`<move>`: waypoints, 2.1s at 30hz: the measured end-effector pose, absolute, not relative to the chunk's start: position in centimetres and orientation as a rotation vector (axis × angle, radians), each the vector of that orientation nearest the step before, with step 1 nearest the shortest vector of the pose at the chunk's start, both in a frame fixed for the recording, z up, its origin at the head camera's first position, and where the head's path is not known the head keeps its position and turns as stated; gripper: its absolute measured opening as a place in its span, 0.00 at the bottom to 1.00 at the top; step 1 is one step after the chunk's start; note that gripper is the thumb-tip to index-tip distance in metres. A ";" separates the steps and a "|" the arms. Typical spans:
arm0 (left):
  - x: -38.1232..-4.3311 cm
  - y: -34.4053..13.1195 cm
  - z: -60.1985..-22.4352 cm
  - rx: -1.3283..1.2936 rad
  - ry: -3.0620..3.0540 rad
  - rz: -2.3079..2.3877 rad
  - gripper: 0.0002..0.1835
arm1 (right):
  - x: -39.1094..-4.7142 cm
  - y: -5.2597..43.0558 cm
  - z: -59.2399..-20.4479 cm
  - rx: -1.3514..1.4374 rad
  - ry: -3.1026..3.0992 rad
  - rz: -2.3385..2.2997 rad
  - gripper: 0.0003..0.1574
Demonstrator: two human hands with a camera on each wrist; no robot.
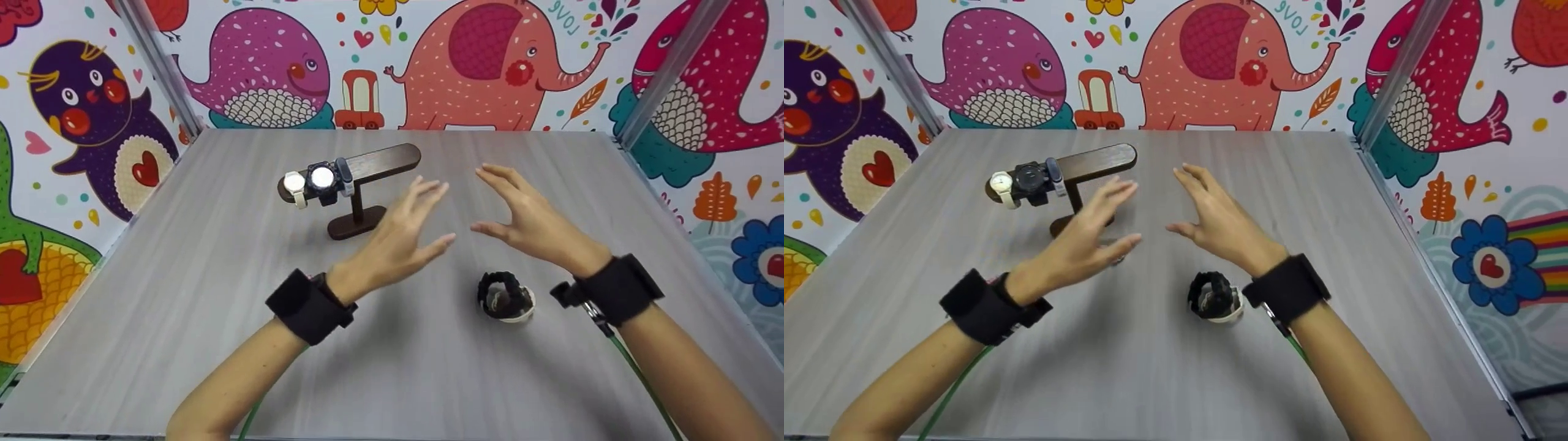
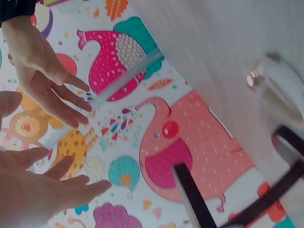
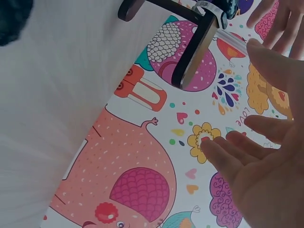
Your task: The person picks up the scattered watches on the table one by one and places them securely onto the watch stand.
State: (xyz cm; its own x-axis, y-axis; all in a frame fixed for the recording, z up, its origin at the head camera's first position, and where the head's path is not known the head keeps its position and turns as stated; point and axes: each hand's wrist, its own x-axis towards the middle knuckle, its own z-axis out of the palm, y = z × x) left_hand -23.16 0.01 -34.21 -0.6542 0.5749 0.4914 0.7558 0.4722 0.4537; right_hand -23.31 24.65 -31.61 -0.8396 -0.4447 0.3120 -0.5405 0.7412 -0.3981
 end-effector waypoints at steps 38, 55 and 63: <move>-22.5 10.7 -41.1 -1.324 -3.130 -0.715 0.34 | -19.4 32.0 -39.2 0.871 -3.152 0.882 0.41; -21.5 7.1 -38.8 -1.288 -2.923 -0.879 0.40 | -18.6 28.8 -37.2 0.877 -2.844 0.840 0.37; -20.8 4.5 -37.7 -1.248 -2.740 -1.212 0.41 | -17.8 26.8 -36.5 0.900 -2.564 0.971 0.38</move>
